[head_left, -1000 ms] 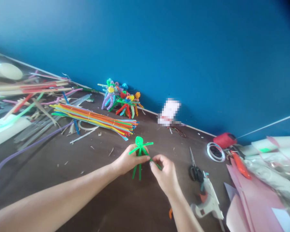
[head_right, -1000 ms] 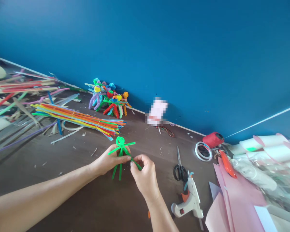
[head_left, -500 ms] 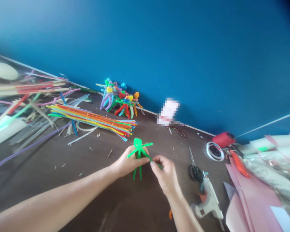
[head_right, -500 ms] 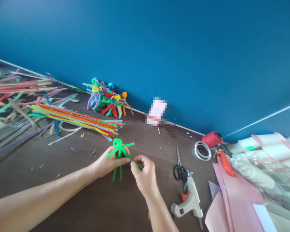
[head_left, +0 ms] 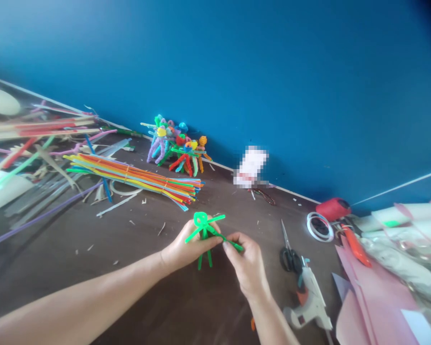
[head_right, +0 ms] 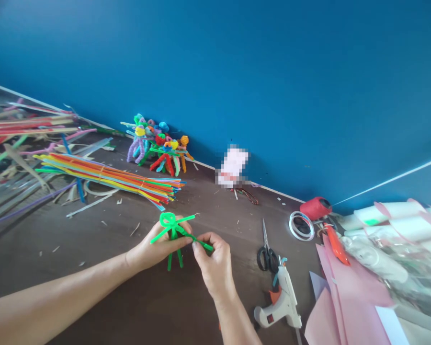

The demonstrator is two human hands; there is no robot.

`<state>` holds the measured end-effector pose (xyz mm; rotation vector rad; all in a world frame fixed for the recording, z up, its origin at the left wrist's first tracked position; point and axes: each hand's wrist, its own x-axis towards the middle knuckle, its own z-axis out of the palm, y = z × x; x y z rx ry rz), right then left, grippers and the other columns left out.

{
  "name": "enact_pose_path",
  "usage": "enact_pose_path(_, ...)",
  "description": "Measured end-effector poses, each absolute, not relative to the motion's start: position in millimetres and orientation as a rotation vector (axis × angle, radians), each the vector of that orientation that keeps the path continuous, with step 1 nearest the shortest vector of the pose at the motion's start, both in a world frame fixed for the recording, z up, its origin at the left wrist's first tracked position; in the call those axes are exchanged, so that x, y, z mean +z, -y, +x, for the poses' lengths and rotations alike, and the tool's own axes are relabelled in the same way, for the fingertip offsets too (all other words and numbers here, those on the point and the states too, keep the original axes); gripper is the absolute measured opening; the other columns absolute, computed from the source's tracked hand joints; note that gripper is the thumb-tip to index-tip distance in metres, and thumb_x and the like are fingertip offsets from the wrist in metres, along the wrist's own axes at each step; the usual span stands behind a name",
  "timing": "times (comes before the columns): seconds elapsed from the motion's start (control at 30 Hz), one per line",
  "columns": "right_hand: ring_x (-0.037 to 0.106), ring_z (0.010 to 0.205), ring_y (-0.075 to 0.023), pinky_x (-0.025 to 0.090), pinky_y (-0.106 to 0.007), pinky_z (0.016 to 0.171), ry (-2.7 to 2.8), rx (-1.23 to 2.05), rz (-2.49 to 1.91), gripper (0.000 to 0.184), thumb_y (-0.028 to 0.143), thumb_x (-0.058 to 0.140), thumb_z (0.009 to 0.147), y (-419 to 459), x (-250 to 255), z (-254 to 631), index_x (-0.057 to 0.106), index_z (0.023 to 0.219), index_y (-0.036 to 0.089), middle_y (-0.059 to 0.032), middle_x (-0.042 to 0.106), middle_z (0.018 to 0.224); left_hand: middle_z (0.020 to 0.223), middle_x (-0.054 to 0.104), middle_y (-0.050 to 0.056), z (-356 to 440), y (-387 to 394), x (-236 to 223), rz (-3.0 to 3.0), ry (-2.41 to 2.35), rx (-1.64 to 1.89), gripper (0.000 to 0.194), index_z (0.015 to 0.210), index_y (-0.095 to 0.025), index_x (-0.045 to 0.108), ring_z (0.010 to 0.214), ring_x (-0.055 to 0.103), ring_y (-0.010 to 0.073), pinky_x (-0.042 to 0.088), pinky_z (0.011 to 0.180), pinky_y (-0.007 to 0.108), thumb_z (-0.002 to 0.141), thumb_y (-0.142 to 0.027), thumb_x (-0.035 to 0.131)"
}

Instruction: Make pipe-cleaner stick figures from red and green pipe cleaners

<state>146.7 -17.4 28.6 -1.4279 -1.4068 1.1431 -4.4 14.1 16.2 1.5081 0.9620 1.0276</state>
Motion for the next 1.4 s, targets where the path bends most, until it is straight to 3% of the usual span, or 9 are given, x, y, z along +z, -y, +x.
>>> enact_pose_path(0.33,0.033,0.051,-0.0074,0.029,-0.018,0.047,1.27,1.2,-1.375,0.018,0.031,0.055,0.074,19,22,143,0.052,0.067,0.015,0.005,0.038,0.054,0.065,0.054,0.001,-4,-13,11,1.549,-0.99,1.072,0.011,0.069,-0.015,0.056,0.065,0.051,0.0133,0.041,0.061,0.024,0.071,-0.027,0.057)
enact_pose_path(0.5,0.041,0.054,-0.0096,0.036,-0.02,0.053,1.417,1.123,-1.429,0.014,0.03,0.054,0.075,17,27,145,0.055,0.073,0.016,0.0034,0.047,0.057,0.067,0.054,0.0,-3,-17,13,1.365,-0.974,1.044,0.013,0.068,-0.015,0.056,0.064,0.05,0.0122,0.041,0.061,0.023,0.068,-0.026,0.061)
enact_pose_path(0.6,0.05,0.064,-0.0134,0.041,-0.023,0.062,1.516,1.025,-1.46,0.016,0.029,0.053,0.075,16,32,146,0.057,0.083,0.016,-0.0006,0.057,0.069,0.061,0.054,-0.002,-2,-20,10,1.112,-0.924,0.982,0.016,0.07,-0.015,0.054,0.058,0.05,0.0105,0.041,0.057,0.023,0.066,-0.027,0.064)
enact_pose_path(0.73,0.053,0.072,-0.0146,0.043,-0.024,0.068,1.502,0.858,-1.52,0.023,0.03,0.051,0.077,13,57,154,0.055,0.093,0.015,-0.0027,0.057,0.078,0.059,0.056,-0.003,-1,-23,8,0.94,-0.897,0.961,0.02,0.071,-0.015,0.052,0.058,0.054,0.011,0.042,0.056,0.023,0.064,-0.026,0.067)
enact_pose_path(0.9,0.057,0.074,-0.0157,0.044,-0.025,0.068,1.611,0.632,-1.76,0.024,0.037,0.05,0.077,30,98,207,0.058,0.091,0.019,-0.0035,0.062,0.081,0.064,0.06,0.001,-2,-20,14,0.957,-0.845,0.933,0.021,0.072,-0.013,0.052,0.06,0.056,0.0119,0.042,0.055,0.023,0.064,-0.027,0.067)
enact_pose_path(1.1,0.059,0.073,-0.027,0.045,-0.036,0.061,1.554,-0.105,-2.374,0.039,0.052,0.054,0.063,77,38,311,0.061,0.078,0.016,-0.0101,0.063,0.075,0.065,0.059,0.0,0,-19,13,0.972,-0.805,0.951,0.022,0.071,-0.014,0.05,0.059,0.055,0.0113,0.043,0.055,0.024,0.063,-0.028,0.066)
enact_pose_path(1.23,0.061,0.069,-0.0254,0.046,-0.033,0.056,1.567,0.03,-2.373,0.035,0.051,0.049,0.067,89,6,327,0.061,0.072,0.02,-0.0077,0.065,0.071,0.061,0.057,-0.001,-1,-20,10,1.015,-0.733,0.951,0.021,0.07,-0.014,0.051,0.057,0.054,0.0106,0.042,0.055,0.024,0.065,-0.029,0.065)
enact_pose_path(1.4,0.062,0.071,-0.0234,0.047,-0.031,0.059,1.654,-0.059,-2.145,0.036,0.045,0.053,0.066,75,34,278,0.059,0.088,0.019,-0.0082,0.066,0.083,0.054,0.052,-0.003,-3,-19,11,1.076,-0.739,0.913,0.019,0.07,-0.014,0.053,0.052,0.051,0.0098,0.042,0.054,0.024,0.064,-0.028,0.064)
